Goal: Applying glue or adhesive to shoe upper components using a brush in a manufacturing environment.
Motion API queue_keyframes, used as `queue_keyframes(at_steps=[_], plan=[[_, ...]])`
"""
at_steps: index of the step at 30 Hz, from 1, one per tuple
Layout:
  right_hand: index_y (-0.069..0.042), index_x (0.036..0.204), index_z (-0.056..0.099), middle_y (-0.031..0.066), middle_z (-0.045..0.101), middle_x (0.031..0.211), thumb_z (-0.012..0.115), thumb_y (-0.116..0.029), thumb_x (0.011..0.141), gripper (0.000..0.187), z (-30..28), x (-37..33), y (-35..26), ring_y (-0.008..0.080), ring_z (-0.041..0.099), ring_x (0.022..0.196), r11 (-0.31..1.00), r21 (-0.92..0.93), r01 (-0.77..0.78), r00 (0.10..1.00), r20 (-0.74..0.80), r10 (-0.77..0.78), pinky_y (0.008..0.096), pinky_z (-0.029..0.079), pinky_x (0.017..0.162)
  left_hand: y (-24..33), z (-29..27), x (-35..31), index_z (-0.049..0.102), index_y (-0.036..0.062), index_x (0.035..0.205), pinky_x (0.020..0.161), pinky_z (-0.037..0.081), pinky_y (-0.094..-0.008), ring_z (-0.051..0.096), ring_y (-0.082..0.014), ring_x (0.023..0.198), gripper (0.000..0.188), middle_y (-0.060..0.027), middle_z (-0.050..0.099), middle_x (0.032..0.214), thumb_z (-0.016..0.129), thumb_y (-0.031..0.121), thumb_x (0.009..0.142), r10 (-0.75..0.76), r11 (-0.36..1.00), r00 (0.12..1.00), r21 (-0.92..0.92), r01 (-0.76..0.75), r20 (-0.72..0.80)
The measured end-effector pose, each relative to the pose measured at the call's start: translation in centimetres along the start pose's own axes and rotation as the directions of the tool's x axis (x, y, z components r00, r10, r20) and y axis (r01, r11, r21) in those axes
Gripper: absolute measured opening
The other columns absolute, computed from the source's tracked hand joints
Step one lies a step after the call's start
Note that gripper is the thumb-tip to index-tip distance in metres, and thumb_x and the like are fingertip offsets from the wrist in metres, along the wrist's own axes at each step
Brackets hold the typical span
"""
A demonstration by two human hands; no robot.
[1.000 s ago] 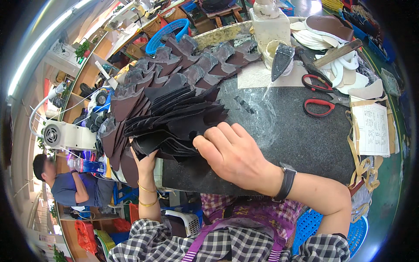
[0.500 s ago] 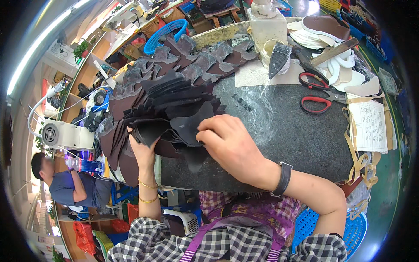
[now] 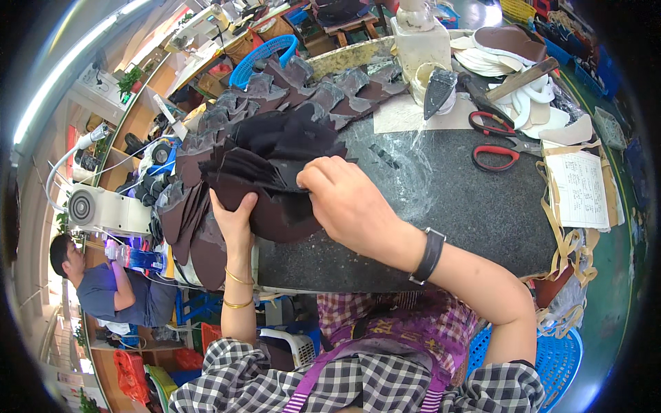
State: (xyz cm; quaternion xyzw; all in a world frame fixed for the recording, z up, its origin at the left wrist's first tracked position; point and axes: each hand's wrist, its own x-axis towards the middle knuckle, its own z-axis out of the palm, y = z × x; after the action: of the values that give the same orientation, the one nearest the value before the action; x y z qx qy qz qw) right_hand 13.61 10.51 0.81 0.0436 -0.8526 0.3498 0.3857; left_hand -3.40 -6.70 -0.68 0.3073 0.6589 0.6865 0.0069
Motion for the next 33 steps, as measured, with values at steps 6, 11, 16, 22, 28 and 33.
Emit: queue_keyframes(at_steps=[6, 11, 16, 22, 28, 33], plan=[[-0.001, 0.108, 0.053, 0.0147, 0.056, 0.111, 0.066, -0.004, 0.077, 0.034, -2.2, 2.2, -0.4, 0.0327, 0.055, 0.104, 0.831, 0.502, -0.240, 0.970, 0.151, 0.189, 0.0392, 0.044, 0.092, -0.3, -0.8, -0.5, 0.040, -0.0021, 0.127, 0.081, 0.050, -0.0272, 0.059, -0.0155, 0.092, 0.069, -0.0076, 0.059, 0.105, 0.079, -0.001, 0.070, 0.052, 0.998, 0.994, -0.045, -0.047, 0.093], [-0.002, 0.097, 0.057, 0.0132, 0.052, 0.120, 0.064, -0.007, 0.080, 0.019, -1.4, 2.0, -0.3, 0.0327, 0.049, 0.116, 0.983, -0.137, 0.120, 0.990, -0.061, -0.129, 0.0447, 0.040, 0.096, -0.7, -1.1, -0.5, 0.037, -0.0044, 0.128, 0.075, 0.052, -0.0253, 0.060, -0.0136, 0.084, 0.074, -0.0071, 0.060, 0.098, 0.081, 0.001, 0.069, -0.025, 1.000, 0.999, 0.016, 0.024, 0.036], [-0.004, 0.101, 0.056, 0.0136, 0.053, 0.115, 0.064, -0.012, 0.080, 0.024, -0.9, 2.3, 0.0, 0.0304, 0.051, 0.111, 0.953, -0.237, 0.187, 0.982, 0.019, -0.188, 0.0426, 0.040, 0.091, -0.1, -0.5, -0.5, 0.041, -0.0020, 0.126, 0.080, 0.049, -0.0262, 0.058, -0.0144, 0.091, 0.068, -0.0074, 0.058, 0.102, 0.079, 0.000, 0.070, -0.032, 0.999, 0.999, -0.003, 0.032, 0.041], [0.000, 0.111, 0.049, 0.0136, 0.053, 0.104, 0.069, -0.017, 0.074, 0.046, 0.9, 1.0, -1.7, 0.0320, 0.051, 0.102, 0.999, -0.032, 0.038, 0.995, 0.091, -0.035, 0.0429, 0.043, 0.085, -2.0, -1.4, -0.1, 0.043, 0.0032, 0.125, 0.096, 0.038, -0.0293, 0.050, -0.0163, 0.108, 0.066, -0.0052, 0.053, 0.115, 0.071, -0.006, 0.067, -0.013, 1.000, 0.998, -0.006, 0.013, 0.066], [0.000, 0.111, 0.051, 0.0188, 0.063, 0.103, 0.066, -0.026, 0.083, 0.041, -0.5, 1.9, 1.6, 0.0329, 0.062, 0.097, 0.891, 0.396, -0.223, 0.965, 0.221, 0.144, 0.0368, 0.047, 0.087, -2.3, -2.1, 0.0, 0.043, 0.0000, 0.126, 0.096, 0.041, -0.0295, 0.050, -0.0184, 0.111, 0.071, -0.0083, 0.052, 0.119, 0.076, -0.006, 0.064, 0.032, 0.999, 0.991, 0.034, -0.037, 0.130], [-0.001, 0.123, 0.052, 0.0134, 0.055, 0.119, 0.067, -0.038, 0.086, 0.054, -2.5, 3.1, 3.5, 0.0206, 0.052, 0.111, 0.809, 0.466, -0.358, 0.925, 0.062, 0.374, 0.0340, 0.040, 0.097, 1.8, -0.1, 0.0, 0.050, -0.0004, 0.117, 0.085, 0.048, -0.0309, 0.060, -0.0150, 0.091, 0.055, -0.0074, 0.062, 0.099, 0.079, 0.001, 0.070, 0.011, 0.996, 0.987, 0.085, -0.025, 0.160]])
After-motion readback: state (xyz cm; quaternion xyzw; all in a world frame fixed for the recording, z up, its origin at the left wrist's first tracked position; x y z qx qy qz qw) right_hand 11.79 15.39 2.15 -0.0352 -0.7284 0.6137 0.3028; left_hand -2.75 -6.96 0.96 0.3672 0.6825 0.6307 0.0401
